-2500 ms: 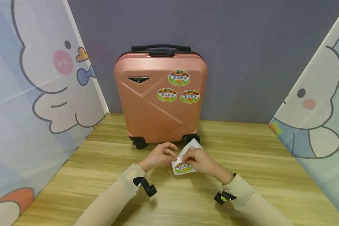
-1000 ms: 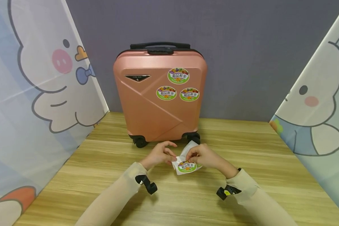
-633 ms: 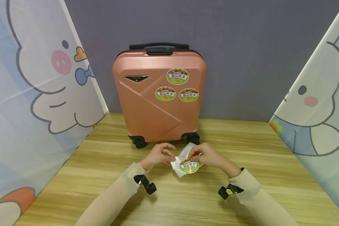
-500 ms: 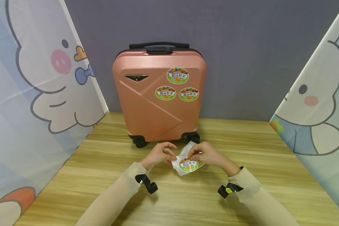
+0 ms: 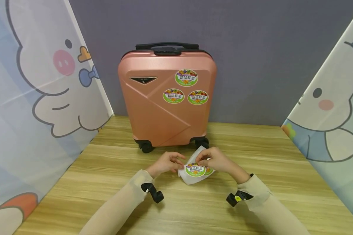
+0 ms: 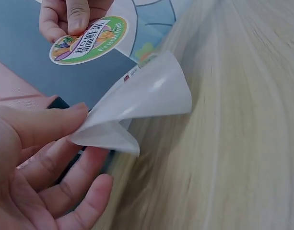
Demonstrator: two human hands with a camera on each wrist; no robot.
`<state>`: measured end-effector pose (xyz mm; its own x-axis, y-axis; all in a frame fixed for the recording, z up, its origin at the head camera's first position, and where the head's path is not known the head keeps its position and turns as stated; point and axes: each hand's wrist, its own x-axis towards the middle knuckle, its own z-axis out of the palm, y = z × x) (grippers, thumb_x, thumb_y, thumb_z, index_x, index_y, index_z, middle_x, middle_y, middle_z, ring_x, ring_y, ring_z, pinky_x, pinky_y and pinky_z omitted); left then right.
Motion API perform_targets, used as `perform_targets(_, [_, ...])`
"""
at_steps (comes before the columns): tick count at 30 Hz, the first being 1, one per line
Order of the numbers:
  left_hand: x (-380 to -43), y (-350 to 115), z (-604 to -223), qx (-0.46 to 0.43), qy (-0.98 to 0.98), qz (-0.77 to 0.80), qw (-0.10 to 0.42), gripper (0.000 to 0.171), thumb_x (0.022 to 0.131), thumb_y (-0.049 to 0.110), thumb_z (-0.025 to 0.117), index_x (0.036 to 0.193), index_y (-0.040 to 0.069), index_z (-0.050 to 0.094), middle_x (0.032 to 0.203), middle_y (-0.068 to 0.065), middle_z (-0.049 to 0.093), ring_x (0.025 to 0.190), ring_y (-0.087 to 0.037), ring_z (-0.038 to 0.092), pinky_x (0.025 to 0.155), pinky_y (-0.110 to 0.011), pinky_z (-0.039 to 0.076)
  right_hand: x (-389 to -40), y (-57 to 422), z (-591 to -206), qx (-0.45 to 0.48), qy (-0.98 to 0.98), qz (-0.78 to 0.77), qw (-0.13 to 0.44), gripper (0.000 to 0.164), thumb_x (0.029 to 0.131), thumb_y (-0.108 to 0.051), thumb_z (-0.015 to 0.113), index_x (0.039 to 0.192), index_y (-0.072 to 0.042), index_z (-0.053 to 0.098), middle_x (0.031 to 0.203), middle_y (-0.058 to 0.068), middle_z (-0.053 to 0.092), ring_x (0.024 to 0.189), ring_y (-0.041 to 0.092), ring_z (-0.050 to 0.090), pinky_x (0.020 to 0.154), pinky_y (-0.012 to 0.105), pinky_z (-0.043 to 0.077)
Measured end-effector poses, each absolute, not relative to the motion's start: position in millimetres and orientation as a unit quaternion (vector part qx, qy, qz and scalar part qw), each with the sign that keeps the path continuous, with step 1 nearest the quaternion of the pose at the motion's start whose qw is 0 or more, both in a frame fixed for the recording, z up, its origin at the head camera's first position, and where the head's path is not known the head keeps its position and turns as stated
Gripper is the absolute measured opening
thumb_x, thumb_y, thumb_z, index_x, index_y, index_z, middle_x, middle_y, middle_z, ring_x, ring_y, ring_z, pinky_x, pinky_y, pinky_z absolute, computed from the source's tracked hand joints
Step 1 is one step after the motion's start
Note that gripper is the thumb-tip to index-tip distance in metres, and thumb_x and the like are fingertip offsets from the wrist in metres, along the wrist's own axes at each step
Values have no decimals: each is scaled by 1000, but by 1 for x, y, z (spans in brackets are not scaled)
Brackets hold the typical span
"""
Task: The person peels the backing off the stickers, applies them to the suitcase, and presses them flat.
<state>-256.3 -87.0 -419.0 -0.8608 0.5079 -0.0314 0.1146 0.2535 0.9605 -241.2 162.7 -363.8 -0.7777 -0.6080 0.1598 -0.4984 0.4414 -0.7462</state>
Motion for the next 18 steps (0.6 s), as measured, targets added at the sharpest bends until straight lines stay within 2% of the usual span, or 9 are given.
perform_targets(6, [-256,-92,-424,219,769,573,178,36,85,-3,73,119,-8,64,100,-11,72,68,-10,63,57,-23,53,-243,163,-368,-306,841,-442,65,7,87,6,69,91,4,74,79,7,71,65,13,60,56,29,54])
perform_targets(10, [-255,-94,-426,230,765,578,167,32,86,-5,70,117,-10,64,99,-15,72,69,-9,61,57,-20,49,-245,164,-370,-307,835,-451,65,6,87,5,70,91,5,74,80,9,71,65,19,63,58,37,57])
perform_targets(14, [-255,-95,-427,238,768,580,134,28,87,-4,69,114,-11,65,102,-18,72,83,-11,65,68,-22,53,-247,164,-370,-297,833,-462,70,6,88,4,69,93,5,73,82,10,72,66,20,64,56,38,57])
perform_targets(18, [-252,-93,-426,226,765,593,111,29,89,2,71,116,-9,66,105,-15,72,93,-15,67,81,-28,56,-248,165,-370,-277,836,-469,70,7,89,4,68,94,5,73,83,10,72,68,17,63,57,36,56])
